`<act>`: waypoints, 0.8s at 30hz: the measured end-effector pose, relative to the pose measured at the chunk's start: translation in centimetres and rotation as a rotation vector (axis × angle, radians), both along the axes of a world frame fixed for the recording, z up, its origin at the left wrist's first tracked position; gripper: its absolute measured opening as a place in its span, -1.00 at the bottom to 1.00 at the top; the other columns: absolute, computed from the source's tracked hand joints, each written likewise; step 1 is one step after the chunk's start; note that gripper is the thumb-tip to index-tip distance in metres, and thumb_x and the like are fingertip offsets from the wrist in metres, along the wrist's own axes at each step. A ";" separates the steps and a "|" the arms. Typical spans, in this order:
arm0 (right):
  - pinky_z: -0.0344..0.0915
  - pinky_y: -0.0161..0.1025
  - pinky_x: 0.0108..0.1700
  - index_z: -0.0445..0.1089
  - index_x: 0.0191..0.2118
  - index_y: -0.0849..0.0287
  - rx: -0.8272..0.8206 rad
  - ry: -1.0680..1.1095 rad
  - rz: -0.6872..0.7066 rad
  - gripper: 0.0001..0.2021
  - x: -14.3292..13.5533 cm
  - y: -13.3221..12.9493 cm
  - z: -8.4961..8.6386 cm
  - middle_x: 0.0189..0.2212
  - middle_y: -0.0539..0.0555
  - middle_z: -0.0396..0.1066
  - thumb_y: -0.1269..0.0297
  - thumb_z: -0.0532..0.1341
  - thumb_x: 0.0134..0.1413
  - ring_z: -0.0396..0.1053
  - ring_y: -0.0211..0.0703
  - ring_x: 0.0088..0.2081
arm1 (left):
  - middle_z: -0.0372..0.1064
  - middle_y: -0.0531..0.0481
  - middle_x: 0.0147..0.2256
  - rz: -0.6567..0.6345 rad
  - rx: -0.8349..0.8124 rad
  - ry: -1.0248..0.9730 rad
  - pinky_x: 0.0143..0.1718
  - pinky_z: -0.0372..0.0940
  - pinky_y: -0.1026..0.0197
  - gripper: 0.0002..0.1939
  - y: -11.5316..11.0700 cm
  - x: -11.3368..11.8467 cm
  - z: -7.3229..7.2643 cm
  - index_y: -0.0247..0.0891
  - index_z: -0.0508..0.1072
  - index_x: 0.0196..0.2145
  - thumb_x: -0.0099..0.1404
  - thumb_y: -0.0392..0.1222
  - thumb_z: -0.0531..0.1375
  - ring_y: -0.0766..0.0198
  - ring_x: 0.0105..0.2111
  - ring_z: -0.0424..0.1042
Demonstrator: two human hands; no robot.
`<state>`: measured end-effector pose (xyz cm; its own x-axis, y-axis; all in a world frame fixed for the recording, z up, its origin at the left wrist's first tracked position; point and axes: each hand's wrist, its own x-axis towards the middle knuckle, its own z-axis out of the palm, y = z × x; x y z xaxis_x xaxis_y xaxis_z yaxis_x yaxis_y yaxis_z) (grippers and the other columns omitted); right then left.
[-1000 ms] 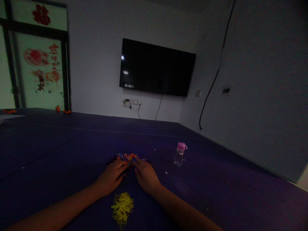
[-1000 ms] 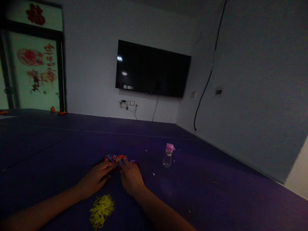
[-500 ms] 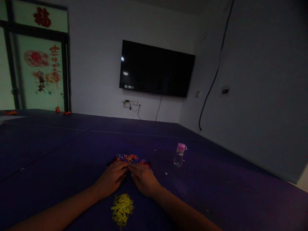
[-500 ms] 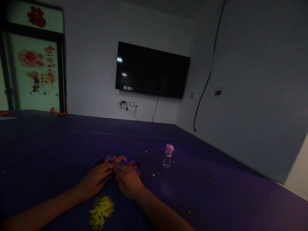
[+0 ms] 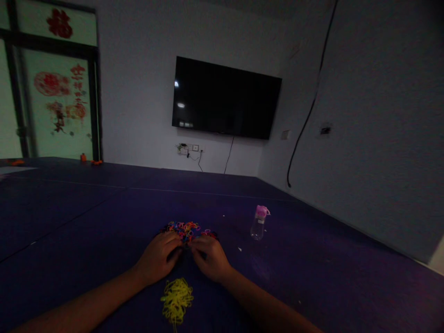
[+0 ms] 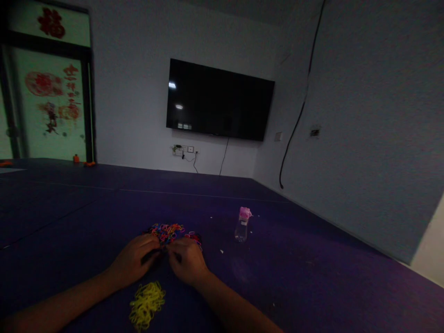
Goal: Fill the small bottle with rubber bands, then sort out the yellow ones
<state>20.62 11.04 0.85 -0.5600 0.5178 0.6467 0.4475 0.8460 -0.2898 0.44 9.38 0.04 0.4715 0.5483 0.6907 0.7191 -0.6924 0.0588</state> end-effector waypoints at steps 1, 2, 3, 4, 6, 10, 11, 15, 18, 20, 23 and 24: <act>0.34 -0.25 -0.16 0.51 -0.30 0.15 -0.024 0.045 0.019 -0.72 0.0 -0.1 0.0 -0.32 0.11 0.53 0.40 0.03 0.11 0.45 -0.18 -0.27 | 0.41 -0.06 -0.37 0.004 -0.015 0.019 -0.23 0.30 0.08 -0.84 -0.1 0.0 0.2 -0.25 0.42 -0.37 0.29 -0.25 0.05 0.15 -0.29 0.39; 0.34 -0.27 -0.20 0.51 -0.34 0.16 -0.047 0.085 0.037 -0.72 -0.1 -0.3 0.0 -0.37 0.10 0.53 0.40 0.03 0.08 0.46 -0.19 -0.31 | 0.39 -0.05 -0.44 -0.001 -0.029 0.037 -0.28 0.28 0.10 -0.80 -0.3 0.1 0.3 -0.24 0.40 -0.45 0.30 -0.22 0.05 0.16 -0.34 0.37; 0.34 -0.29 -0.23 0.50 -0.39 0.16 -0.068 0.114 0.054 -0.73 -0.2 -0.6 -0.1 -0.42 0.08 0.52 0.41 0.03 0.05 0.46 -0.20 -0.35 | 0.36 -0.03 -0.48 -0.016 -0.043 0.054 -0.32 0.27 0.11 -0.77 -0.3 0.1 0.4 -0.24 0.37 -0.50 0.30 -0.20 0.05 0.16 -0.37 0.36; 0.34 -0.30 -0.27 0.49 -0.43 0.16 -0.084 0.127 0.071 -0.74 -0.3 -0.9 -0.2 -0.46 0.07 0.51 0.41 0.03 0.02 0.45 -0.21 -0.39 | 0.35 -0.03 -0.49 -0.039 -0.056 0.065 -0.34 0.25 0.13 -0.74 -0.4 0.1 0.5 -0.24 0.35 -0.52 0.30 -0.18 0.05 0.17 -0.39 0.35; 0.32 -0.33 -0.35 0.46 -0.48 0.16 -0.103 0.106 0.104 -0.76 -0.6 -1.5 -0.5 -0.52 0.04 0.49 0.41 0.04 -0.05 0.43 -0.23 -0.45 | 0.35 -0.02 -0.49 -0.092 -0.081 0.072 -0.35 0.22 0.15 -0.73 -0.4 0.1 0.6 -0.23 0.36 -0.51 0.32 -0.16 0.04 0.19 -0.39 0.34; 0.28 -0.35 -0.43 0.44 -0.49 0.15 -0.086 -0.056 0.180 -0.79 -1.1 -2.4 -1.1 -0.54 0.02 0.48 0.38 0.04 -0.09 0.41 -0.24 -0.51 | 0.39 -0.03 -0.45 -0.117 -0.140 0.090 -0.31 0.21 0.15 -0.73 -0.2 0.2 0.7 -0.22 0.42 -0.46 0.34 -0.15 0.02 0.19 -0.35 0.34; 0.28 -0.35 -0.42 0.43 -0.47 0.14 -0.071 -0.083 0.186 -0.79 -1.1 -2.5 -1.2 -0.54 0.02 0.48 0.38 0.04 -0.09 0.41 -0.24 -0.51 | 0.40 -0.03 -0.43 -0.111 -0.155 0.097 -0.30 0.21 0.14 -0.74 -0.1 0.2 0.7 -0.22 0.43 -0.44 0.34 -0.16 0.03 0.19 -0.34 0.35; 0.27 -0.34 -0.37 0.43 -0.41 0.15 -0.021 -0.091 0.097 -0.78 -0.9 -2.2 -0.8 -0.50 0.03 0.48 0.37 0.03 -0.01 0.42 -0.24 -0.46 | 0.44 -0.02 -0.35 -0.077 -0.176 0.092 -0.26 0.22 0.12 -0.85 0.1 0.2 0.4 -0.19 0.47 -0.33 0.29 -0.23 0.08 0.16 -0.26 0.38; 0.27 -0.34 -0.31 0.42 -0.39 0.15 -0.005 -0.140 -0.036 -0.81 -0.6 -1.4 -0.3 -0.43 0.05 0.49 0.37 0.05 0.04 0.42 -0.22 -0.39 | 0.43 -0.03 -0.32 -0.021 -0.153 0.073 -0.22 0.24 0.11 -0.87 0.1 0.1 0.2 -0.19 0.45 -0.30 0.27 -0.26 0.10 0.14 -0.23 0.38; 0.27 -0.33 -0.26 0.42 -0.37 0.15 -0.007 -0.181 -0.115 -0.82 -0.4 -0.8 0.0 -0.39 0.06 0.49 0.39 0.06 0.06 0.42 -0.20 -0.33 | 0.42 -0.04 -0.31 0.045 -0.130 0.060 -0.20 0.26 0.09 -0.86 0.1 0.0 0.2 -0.20 0.45 -0.31 0.27 -0.26 0.08 0.13 -0.22 0.37; 0.27 -0.29 -0.15 0.44 -0.31 0.15 -0.021 -0.199 -0.174 -0.79 -0.3 0.1 0.1 -0.29 0.07 0.49 0.45 0.06 0.09 0.41 -0.18 -0.22 | 0.43 -0.06 -0.23 0.121 -0.117 0.049 -0.16 0.27 0.05 -0.83 0.3 -0.2 0.2 -0.20 0.45 -0.24 0.27 -0.27 0.08 0.10 -0.16 0.36; 0.26 -0.28 -0.12 0.45 -0.29 0.15 -0.027 -0.194 -0.179 -0.78 -0.3 0.3 0.1 -0.26 0.08 0.49 0.46 0.05 0.10 0.40 -0.17 -0.19 | 0.43 -0.07 -0.19 0.133 -0.124 0.054 -0.13 0.26 0.03 -0.82 0.4 -0.2 0.1 -0.20 0.45 -0.20 0.26 -0.27 0.09 0.09 -0.12 0.35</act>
<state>20.30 11.37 0.93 -0.5703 0.6355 0.5205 0.6389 0.7414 -0.2052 0.20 9.80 0.17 0.4237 0.6880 0.5892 0.8085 -0.5806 0.0964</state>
